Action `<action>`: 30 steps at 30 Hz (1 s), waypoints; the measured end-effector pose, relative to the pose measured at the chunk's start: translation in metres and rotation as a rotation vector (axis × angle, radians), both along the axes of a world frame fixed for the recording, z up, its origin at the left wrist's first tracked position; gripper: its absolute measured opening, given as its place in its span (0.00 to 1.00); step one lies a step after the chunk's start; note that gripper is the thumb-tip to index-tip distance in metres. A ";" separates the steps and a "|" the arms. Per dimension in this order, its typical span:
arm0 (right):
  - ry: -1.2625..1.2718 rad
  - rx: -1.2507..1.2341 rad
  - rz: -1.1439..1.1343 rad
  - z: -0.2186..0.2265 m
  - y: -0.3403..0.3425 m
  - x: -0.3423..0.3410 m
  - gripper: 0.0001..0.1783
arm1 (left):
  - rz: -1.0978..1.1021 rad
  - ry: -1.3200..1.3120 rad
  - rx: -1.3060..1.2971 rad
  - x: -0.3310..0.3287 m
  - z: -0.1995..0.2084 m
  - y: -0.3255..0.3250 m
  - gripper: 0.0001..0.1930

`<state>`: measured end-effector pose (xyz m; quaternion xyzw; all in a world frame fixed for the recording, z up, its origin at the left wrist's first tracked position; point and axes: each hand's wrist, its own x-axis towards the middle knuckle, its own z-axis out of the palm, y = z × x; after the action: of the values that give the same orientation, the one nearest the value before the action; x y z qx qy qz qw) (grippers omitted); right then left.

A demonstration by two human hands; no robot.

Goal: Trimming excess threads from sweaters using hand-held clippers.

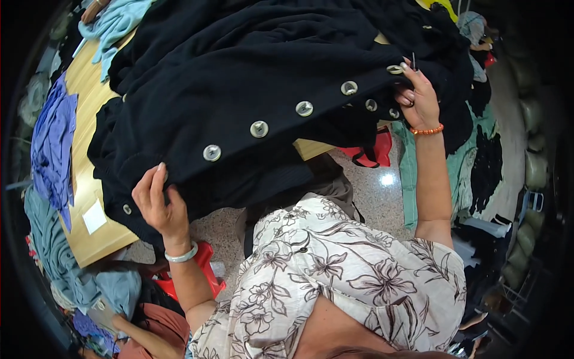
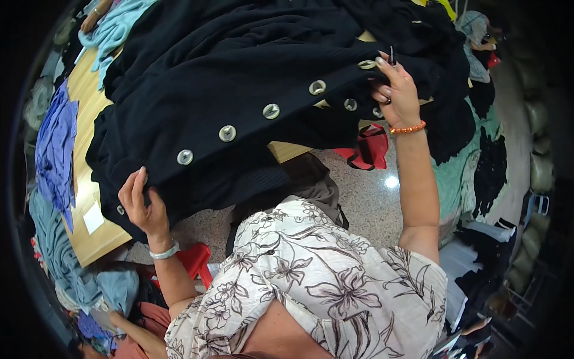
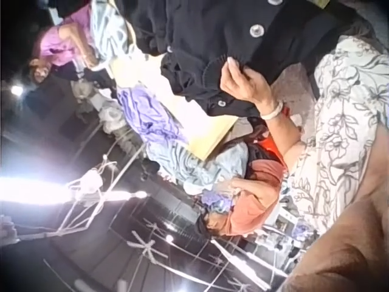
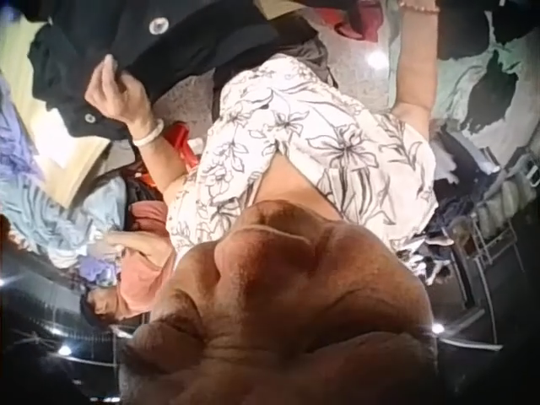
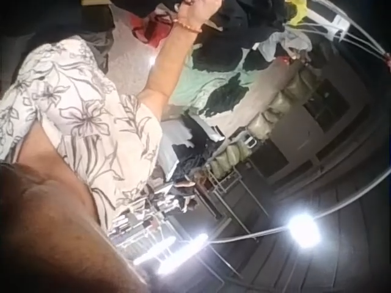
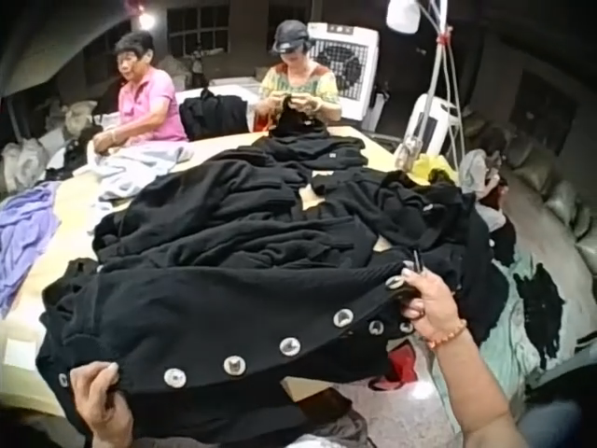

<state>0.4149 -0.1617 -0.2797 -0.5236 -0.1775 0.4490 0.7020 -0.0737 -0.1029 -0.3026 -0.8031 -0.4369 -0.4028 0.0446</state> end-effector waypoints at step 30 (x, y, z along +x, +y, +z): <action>0.005 -0.051 0.021 -0.024 -0.013 -0.003 0.10 | -0.018 -0.025 -0.018 -0.013 -0.007 0.003 0.26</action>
<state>0.4124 -0.1743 -0.3035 -0.5383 -0.1698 0.4620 0.6841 -0.0868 -0.1003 -0.3096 -0.8024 -0.4335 -0.4093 0.0283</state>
